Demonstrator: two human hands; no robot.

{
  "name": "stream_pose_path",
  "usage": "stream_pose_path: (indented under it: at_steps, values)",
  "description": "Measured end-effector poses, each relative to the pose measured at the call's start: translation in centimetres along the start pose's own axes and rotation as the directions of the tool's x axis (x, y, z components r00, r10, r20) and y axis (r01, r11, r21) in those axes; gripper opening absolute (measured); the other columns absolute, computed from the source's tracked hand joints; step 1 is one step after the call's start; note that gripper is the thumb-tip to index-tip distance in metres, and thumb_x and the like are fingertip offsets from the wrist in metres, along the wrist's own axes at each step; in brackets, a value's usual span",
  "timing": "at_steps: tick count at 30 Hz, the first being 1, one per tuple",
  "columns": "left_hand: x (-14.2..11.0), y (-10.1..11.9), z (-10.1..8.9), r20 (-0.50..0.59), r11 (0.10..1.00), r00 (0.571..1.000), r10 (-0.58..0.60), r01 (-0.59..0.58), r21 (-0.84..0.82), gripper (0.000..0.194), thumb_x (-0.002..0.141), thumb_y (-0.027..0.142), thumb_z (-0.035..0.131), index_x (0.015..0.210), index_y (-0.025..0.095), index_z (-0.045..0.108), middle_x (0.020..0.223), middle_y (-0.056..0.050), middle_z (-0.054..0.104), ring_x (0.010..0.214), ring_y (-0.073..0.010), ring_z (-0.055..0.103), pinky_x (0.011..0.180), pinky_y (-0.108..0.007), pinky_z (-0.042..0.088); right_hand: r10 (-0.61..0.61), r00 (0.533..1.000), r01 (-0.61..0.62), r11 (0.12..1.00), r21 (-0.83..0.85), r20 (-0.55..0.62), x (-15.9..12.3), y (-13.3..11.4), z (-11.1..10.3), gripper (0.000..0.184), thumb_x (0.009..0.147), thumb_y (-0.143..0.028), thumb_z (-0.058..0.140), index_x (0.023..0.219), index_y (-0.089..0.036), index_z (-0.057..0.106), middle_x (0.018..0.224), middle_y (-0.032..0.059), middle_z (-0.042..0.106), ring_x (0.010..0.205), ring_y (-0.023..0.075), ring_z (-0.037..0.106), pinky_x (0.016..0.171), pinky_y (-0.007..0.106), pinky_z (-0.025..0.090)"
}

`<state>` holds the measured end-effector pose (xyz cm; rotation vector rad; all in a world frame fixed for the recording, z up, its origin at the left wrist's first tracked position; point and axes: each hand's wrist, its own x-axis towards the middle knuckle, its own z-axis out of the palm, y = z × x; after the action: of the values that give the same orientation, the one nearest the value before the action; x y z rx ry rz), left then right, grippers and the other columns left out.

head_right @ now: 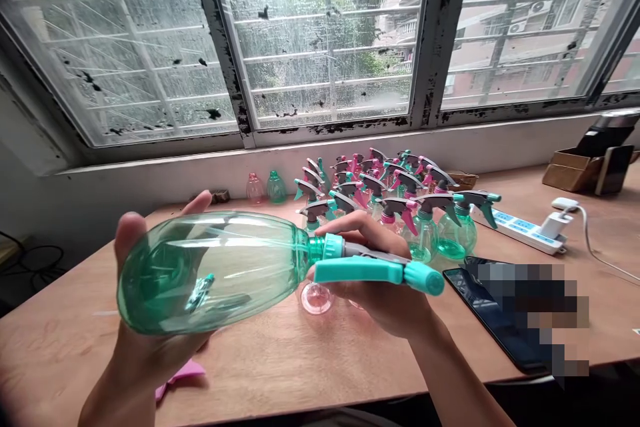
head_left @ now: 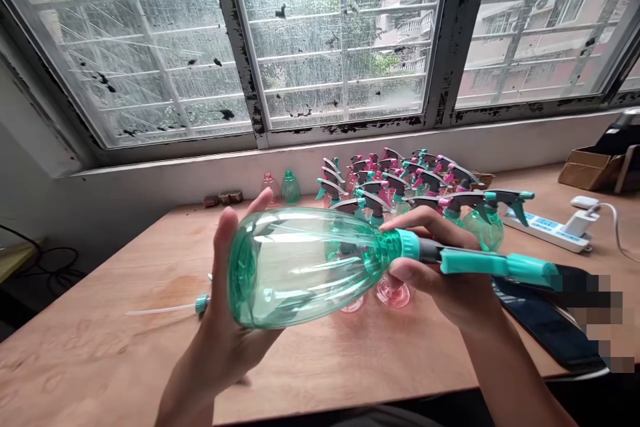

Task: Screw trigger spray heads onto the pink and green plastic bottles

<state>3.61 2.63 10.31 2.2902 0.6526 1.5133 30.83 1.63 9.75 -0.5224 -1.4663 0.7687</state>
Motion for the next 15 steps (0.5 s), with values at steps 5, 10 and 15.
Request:
stream_pose_path:
  at_steps: [5, 10, 15]
  values:
    - [0.12, 0.26, 0.11, 0.028, 0.999, 0.999, -0.019, 0.02, -0.038, 0.122, 0.079, 0.031, 0.091, 0.166, 0.046, 0.007, 0.177, -0.004, 0.021, 0.161, -0.037, 0.024, 0.128, -0.059, 0.032, -0.002, 1.0, 0.003, 0.998, -0.059, 0.012, -0.08, -0.12, 0.06, 0.023, 0.089, -0.032, 0.085, 0.107, -0.026, 0.071, 0.077, -0.0001, 0.078, 0.066, 0.0204, 0.075, 0.056, 0.029, 0.061]
    - [0.15, 0.2, -0.08, 0.041, 1.0, 0.999, -0.019, 0.019, 0.003, 0.114, 0.082, 0.031, 0.087, 0.168, 0.038, 0.012, 0.178, -0.008, 0.019, 0.163, -0.0391, 0.016, 0.132, -0.06, 0.019, 0.011, 1.0, -0.011, 0.999, -0.035, 0.003, -0.13, -0.07, 0.07, 0.023, 0.089, -0.034, 0.085, 0.106, -0.026, 0.072, 0.068, -0.0022, 0.074, 0.056, 0.0184, 0.071, 0.05, 0.028, 0.058]
    - [0.08, -0.27, 0.03, 0.002, 1.0, 1.0, 0.028, -0.028, 0.014, 0.116, 0.084, 0.015, 0.082, 0.165, 0.05, 0.007, 0.177, -0.002, 0.021, 0.158, -0.0381, 0.03, 0.125, -0.06, 0.036, 0.039, 0.999, -0.039, 0.999, 0.009, 0.016, -0.18, -0.02, 0.07, 0.027, 0.086, -0.032, 0.087, 0.109, -0.029, 0.073, 0.067, -0.0034, 0.075, 0.054, 0.0169, 0.069, 0.046, 0.025, 0.054]
